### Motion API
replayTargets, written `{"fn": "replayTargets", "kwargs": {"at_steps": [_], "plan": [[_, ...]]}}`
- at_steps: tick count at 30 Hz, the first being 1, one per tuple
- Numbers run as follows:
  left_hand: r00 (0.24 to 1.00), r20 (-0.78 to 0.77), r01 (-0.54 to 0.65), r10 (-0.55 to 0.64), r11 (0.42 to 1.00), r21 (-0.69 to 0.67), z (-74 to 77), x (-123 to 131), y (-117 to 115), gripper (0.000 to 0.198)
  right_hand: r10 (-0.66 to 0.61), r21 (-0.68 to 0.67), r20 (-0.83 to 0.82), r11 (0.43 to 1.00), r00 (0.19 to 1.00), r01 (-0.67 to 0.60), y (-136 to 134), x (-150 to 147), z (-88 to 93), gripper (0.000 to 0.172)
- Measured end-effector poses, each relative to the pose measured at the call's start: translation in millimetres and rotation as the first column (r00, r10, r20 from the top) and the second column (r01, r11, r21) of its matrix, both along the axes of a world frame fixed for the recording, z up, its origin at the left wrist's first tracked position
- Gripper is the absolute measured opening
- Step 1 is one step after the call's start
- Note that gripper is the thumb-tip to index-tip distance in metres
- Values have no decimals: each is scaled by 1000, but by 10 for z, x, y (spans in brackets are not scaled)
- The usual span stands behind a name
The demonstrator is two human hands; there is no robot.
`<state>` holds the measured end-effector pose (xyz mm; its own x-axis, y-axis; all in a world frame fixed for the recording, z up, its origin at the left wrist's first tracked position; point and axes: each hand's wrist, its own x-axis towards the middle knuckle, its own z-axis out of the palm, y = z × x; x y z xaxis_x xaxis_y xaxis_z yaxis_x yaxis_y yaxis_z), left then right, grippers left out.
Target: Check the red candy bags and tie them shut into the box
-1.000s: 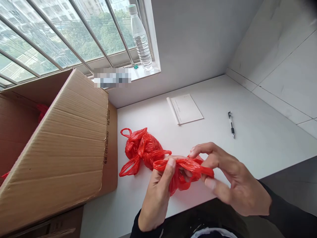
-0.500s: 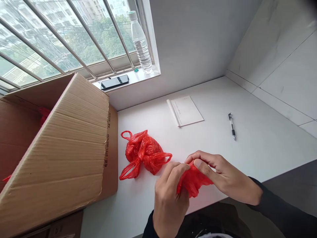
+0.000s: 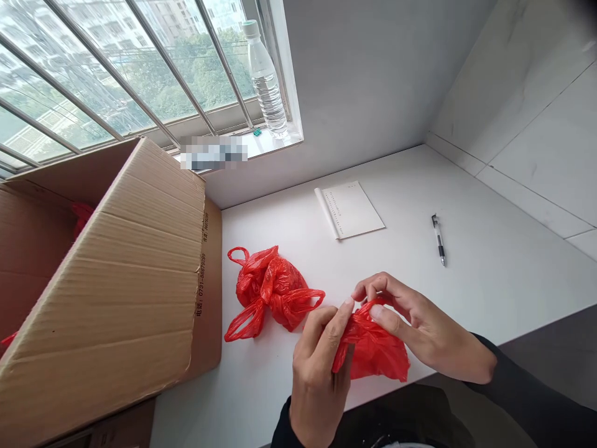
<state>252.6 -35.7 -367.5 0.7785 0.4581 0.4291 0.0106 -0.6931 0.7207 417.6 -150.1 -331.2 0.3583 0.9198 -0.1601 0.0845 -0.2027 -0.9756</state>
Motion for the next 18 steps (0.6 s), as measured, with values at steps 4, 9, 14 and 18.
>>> {"fn": "replayTargets", "kwargs": {"at_steps": [4, 9, 14, 18], "plan": [[998, -63, -18, 15, 999, -43, -23, -46, -15, 65, -101, 48, 11, 994, 995, 101, -20, 2, -89, 17], [996, -81, -57, 48, 992, -115, -2, -69, -36, 55, -198, 3, 6, 980, 980, 198, -54, 27, -206, 30], [983, -142, -152, 119, 957, -246, 53, -39, -51, 42, -85, -125, 119, 987, 989, 100, -108, -50, -152, 73], [961, -253, -199, 115, 921, -336, 118, -53, -50, 45, -51, -169, 212, 982, 976, 88, -111, -50, -103, 57]]}}
